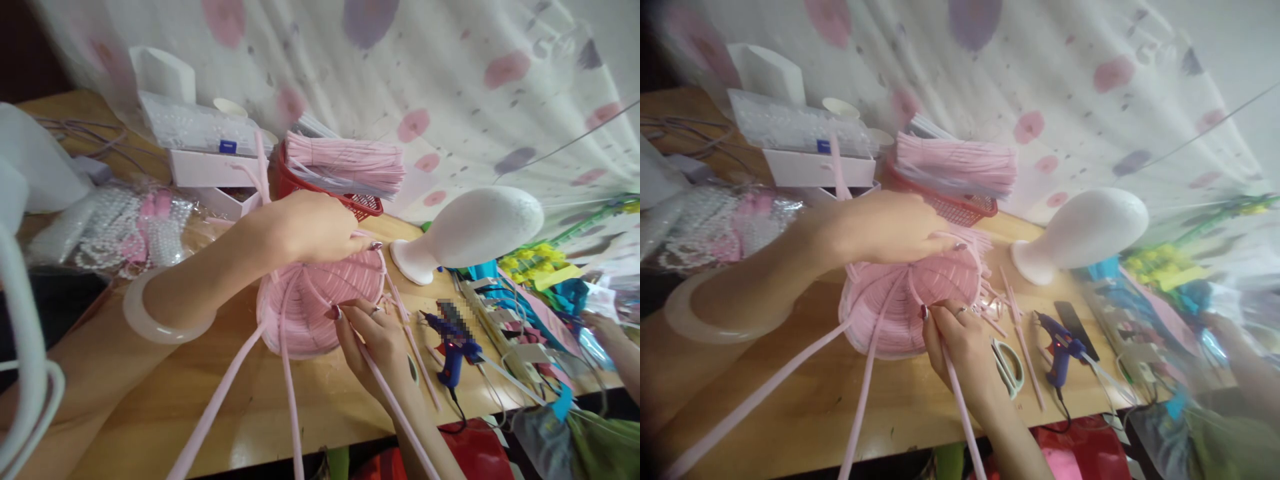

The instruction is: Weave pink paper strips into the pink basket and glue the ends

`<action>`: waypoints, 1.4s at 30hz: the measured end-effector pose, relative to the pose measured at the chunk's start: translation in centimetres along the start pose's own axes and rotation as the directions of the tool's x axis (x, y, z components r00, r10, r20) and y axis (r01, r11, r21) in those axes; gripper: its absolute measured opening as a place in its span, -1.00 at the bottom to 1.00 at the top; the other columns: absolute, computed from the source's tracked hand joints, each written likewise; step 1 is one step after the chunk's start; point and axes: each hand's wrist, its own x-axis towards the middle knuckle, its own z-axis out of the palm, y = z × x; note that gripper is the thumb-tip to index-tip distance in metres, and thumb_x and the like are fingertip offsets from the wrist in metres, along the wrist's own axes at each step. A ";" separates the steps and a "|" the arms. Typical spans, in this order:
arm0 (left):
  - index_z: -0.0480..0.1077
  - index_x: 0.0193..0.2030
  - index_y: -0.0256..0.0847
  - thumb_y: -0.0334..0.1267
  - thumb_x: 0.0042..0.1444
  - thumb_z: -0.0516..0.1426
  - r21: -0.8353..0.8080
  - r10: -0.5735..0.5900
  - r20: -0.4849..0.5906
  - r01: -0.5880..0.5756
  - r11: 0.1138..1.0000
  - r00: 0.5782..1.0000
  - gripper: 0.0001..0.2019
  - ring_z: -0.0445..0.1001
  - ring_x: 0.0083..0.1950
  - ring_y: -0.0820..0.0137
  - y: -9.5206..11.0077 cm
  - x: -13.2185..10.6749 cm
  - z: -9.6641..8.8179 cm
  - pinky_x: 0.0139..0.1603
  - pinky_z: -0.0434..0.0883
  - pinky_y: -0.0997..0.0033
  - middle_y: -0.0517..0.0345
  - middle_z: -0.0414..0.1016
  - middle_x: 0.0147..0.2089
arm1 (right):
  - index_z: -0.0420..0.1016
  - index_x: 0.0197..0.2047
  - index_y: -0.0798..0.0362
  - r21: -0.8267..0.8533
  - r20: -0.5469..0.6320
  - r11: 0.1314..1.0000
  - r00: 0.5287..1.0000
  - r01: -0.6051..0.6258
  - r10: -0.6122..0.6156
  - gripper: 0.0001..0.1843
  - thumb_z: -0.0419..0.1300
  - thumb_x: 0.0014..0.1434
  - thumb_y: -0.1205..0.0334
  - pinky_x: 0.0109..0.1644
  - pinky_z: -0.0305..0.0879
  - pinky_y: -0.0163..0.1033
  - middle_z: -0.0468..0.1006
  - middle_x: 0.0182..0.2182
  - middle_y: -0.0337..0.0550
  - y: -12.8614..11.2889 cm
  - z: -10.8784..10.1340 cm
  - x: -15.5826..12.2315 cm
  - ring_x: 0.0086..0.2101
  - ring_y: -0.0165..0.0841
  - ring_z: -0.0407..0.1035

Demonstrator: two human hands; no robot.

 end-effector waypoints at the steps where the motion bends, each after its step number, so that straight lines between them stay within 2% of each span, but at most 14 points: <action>1: 0.58 -0.14 -0.22 0.04 0.27 -0.19 -0.003 -0.005 0.005 0.005 1.000 1.000 -0.42 0.55 -0.19 0.13 0.0 0.0 0.0 -0.20 0.32 0.26 -0.12 0.63 -0.16 | 0.45 -0.36 0.05 0.009 -0.008 1.000 1.000 0.001 -0.001 -0.75 0.04 0.30 0.43 -0.34 0.33 -0.30 0.54 -0.41 -0.12 0.1 0.1 0.0 -0.41 -0.37 0.45; 4: 0.58 -0.12 -0.21 0.06 0.27 -0.18 -0.007 -0.027 0.022 0.027 1.000 0.999 -0.42 0.55 -0.19 0.16 0.1 0.0 0.0 -0.18 0.33 0.27 -0.11 0.62 -0.16 | 0.47 -0.32 0.04 0.016 -0.017 1.000 1.000 -0.003 0.003 -0.77 0.04 0.32 0.40 -0.28 0.36 -0.30 0.54 -0.39 -0.13 0.4 0.2 0.0 -0.36 -0.36 0.47; 10: 0.58 -0.12 -0.22 0.04 0.28 -0.18 -0.005 -0.028 0.022 0.028 1.000 0.999 -0.43 0.56 -0.17 0.13 0.1 0.0 0.0 -0.16 0.35 0.26 -0.12 0.62 -0.12 | 0.51 -0.28 0.04 -0.073 -0.046 0.997 0.999 0.001 -0.005 -0.78 0.06 0.32 0.39 -0.27 0.34 -0.27 0.57 -0.36 -0.11 0.2 -0.3 0.1 -0.37 -0.34 0.46; 17: 0.58 -0.10 -0.21 0.05 0.28 -0.18 -0.002 -0.022 0.021 0.022 1.000 1.000 -0.43 0.56 -0.17 0.12 0.1 0.0 -0.1 -0.17 0.35 0.25 -0.13 0.62 -0.13 | 0.53 -0.12 0.08 -0.149 0.082 0.989 0.997 0.011 0.002 -0.80 0.06 0.37 0.35 -0.18 0.38 -0.17 0.56 -0.29 -0.06 0.3 0.1 -0.2 -0.25 -0.26 0.44; 22: 0.57 -0.08 -0.23 0.05 0.28 -0.19 0.004 -0.032 0.028 0.032 0.999 0.999 -0.42 0.56 -0.15 0.10 0.2 -0.1 -0.1 -0.14 0.36 0.23 -0.14 0.62 -0.11 | 0.56 -0.17 0.11 -0.200 0.184 0.977 0.983 0.069 -0.031 -0.78 0.06 0.37 0.36 -0.23 0.35 -0.15 0.52 -0.36 -0.06 0.4 0.5 0.0 -0.32 -0.24 0.37; 26: 0.58 -0.09 -0.24 0.04 0.27 -0.19 0.010 -0.027 0.022 0.027 1.000 0.999 -0.42 0.57 -0.14 0.08 0.2 0.0 0.0 -0.14 0.37 0.22 -0.16 0.62 -0.10 | 0.55 -0.21 0.12 -0.220 0.286 0.973 0.958 0.067 -0.001 -0.77 0.06 0.37 0.39 -0.21 0.31 -0.13 0.50 -0.36 -0.06 0.2 0.7 0.5 -0.28 -0.20 0.34; 37: 0.57 -0.09 -0.23 -0.01 0.29 -0.18 0.015 -0.038 0.037 0.037 0.999 0.999 -0.45 0.57 -0.13 0.07 0.4 -0.2 -0.3 -0.15 0.37 0.21 -0.14 0.62 -0.09 | 0.49 -0.24 0.10 -0.234 0.407 0.972 0.911 0.034 0.066 -0.78 0.04 0.35 0.46 -0.19 0.23 -0.17 0.48 -0.34 -0.10 0.8 1.6 1.0 -0.25 -0.23 0.34; 42: 0.57 -0.06 -0.23 -0.03 0.30 -0.19 0.036 -0.021 0.027 0.020 0.999 0.999 -0.45 0.56 -0.07 0.01 0.4 -0.3 -0.4 -0.16 0.37 0.18 -0.15 0.61 -0.02 | 0.47 -0.24 0.12 -0.248 0.444 0.968 0.893 0.039 0.077 -0.78 0.04 0.34 0.50 -0.19 0.20 -0.19 0.49 -0.32 -0.09 0.8 1.6 1.3 -0.24 -0.24 0.36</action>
